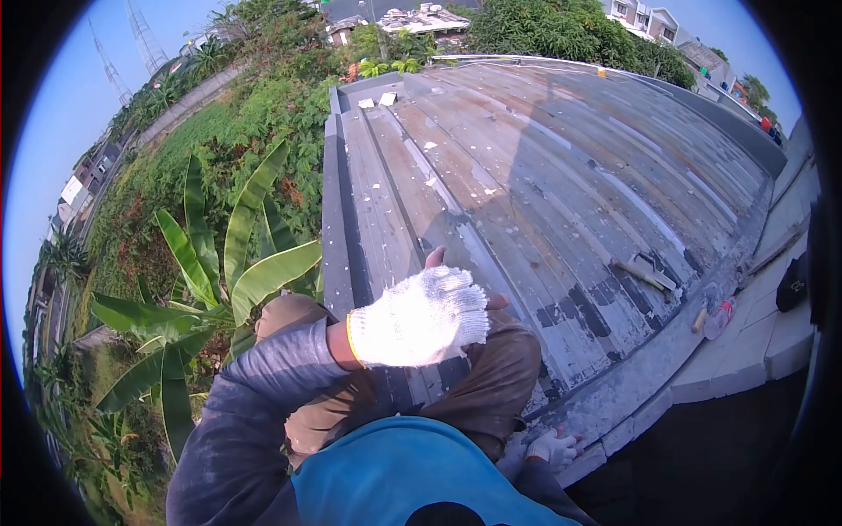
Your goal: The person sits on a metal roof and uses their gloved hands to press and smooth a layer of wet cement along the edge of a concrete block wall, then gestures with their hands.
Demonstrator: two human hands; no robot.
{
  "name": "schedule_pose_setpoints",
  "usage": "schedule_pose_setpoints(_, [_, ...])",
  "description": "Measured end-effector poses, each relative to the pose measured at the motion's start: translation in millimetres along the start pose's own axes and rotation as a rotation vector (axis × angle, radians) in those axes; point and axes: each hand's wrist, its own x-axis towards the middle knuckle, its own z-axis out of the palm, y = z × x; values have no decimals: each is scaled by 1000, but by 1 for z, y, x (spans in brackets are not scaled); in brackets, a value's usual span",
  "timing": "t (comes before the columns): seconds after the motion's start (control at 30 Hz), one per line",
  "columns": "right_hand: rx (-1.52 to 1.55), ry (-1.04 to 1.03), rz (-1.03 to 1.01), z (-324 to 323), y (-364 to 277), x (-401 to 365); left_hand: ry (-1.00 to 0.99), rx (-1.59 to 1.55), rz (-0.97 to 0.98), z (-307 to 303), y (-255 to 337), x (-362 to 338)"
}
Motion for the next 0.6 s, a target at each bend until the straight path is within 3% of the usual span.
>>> schedule_pose_setpoints(0.13, [-21,-13,-7,-2,0,-1,-1,23,-13,0,1,-1])
schedule_pose_setpoints(0.2, [-21,-11,-8,-3,-1,-2,-122,3,-30,-2,0,-2])
schedule_pose_setpoints(0.3, [4,-3,2,0,0,-1,7,-62,17,15,-12,-9])
schedule_pose_setpoints(0.37, [13,112,0,23,4,11,-4,-51,18,18,-12,-13])
schedule_pose_setpoints(0.53, [6,74,-10,12,3,4,-44,-5,17,15,-10,-13])
schedule_pose_setpoints(0.6, [5,62,-11,3,1,0,-31,-137,56,14,-12,-12])
